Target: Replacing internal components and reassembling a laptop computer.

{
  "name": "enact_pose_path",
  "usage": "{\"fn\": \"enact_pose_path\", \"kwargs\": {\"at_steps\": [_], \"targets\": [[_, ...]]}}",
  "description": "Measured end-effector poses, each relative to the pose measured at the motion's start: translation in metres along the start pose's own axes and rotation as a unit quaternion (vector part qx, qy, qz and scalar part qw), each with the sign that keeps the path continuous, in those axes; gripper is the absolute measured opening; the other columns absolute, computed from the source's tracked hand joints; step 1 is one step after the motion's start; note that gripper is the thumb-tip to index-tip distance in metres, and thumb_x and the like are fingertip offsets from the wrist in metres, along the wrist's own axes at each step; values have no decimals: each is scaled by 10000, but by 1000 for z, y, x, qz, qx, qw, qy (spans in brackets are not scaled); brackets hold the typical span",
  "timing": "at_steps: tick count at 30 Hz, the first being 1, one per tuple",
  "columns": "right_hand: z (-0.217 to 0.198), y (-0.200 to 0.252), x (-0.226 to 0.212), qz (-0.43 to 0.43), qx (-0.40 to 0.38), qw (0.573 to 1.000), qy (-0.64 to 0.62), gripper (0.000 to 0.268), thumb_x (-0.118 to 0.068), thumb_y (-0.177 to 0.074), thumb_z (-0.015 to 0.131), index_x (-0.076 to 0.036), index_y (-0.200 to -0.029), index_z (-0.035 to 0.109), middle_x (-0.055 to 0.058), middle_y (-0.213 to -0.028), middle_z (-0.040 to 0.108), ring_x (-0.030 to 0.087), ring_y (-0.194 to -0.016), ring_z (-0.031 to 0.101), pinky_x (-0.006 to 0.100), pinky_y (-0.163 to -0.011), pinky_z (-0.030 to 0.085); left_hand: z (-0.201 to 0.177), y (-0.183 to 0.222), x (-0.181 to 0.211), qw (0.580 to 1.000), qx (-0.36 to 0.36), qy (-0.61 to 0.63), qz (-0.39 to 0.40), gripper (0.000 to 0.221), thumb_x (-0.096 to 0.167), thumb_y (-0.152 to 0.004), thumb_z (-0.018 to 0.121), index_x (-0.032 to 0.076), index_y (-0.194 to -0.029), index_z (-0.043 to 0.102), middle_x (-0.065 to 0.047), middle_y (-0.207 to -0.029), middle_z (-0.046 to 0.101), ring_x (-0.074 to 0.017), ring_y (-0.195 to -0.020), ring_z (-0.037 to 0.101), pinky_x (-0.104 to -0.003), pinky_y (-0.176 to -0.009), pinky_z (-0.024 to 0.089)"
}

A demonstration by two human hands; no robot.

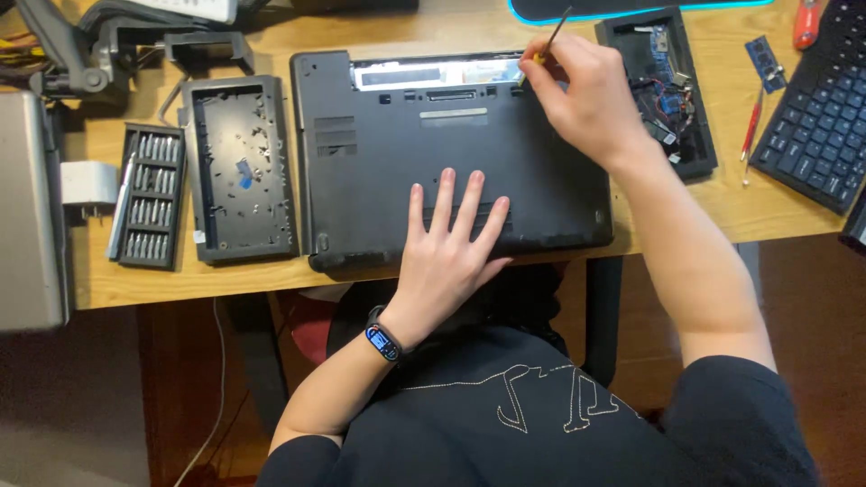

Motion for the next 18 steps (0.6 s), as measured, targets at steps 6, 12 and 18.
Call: {"fn": "enact_pose_path", "kwargs": {"at_steps": [6,12,18], "targets": [[-4,-35,-34,94,48,985,-139,79,-39,-1046,656,30,-1080,673,136,-963,744,194,-744,652,274,-655,495,-1,2,-1,1000,13,11,-3,793,484,-816,811,149,-1488,553,-220,-1607,399,-472,-1491,354,-701,-1184,283],[28,-51,-45,18,-25,992,-120,78,-38,-1123,701,28,-1146,667,103,-1022,761,130,-939,741,256,-771,563,-3,0,-1,1000,8,10,-6,812,482,-795,819,143,-1482,548,-215,-1595,411,-471,-1490,355,-693,-1177,294],[77,-55,-45,-39,-93,986,-129,78,-9,-1074,694,22,-1141,667,136,-1050,746,181,-1019,735,304,-871,566,-6,1,-2,999,23,26,-10,807,484,-787,830,142,-1466,560,-221,-1594,412,-473,-1488,367,-689,-1182,304]]}}
Point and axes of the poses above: each hand's wrist, its own y-axis away from the middle knuckle, its own z-axis out of the palm, x = y × z, the point moved 8 cm from there along -y, towards the middle knuckle
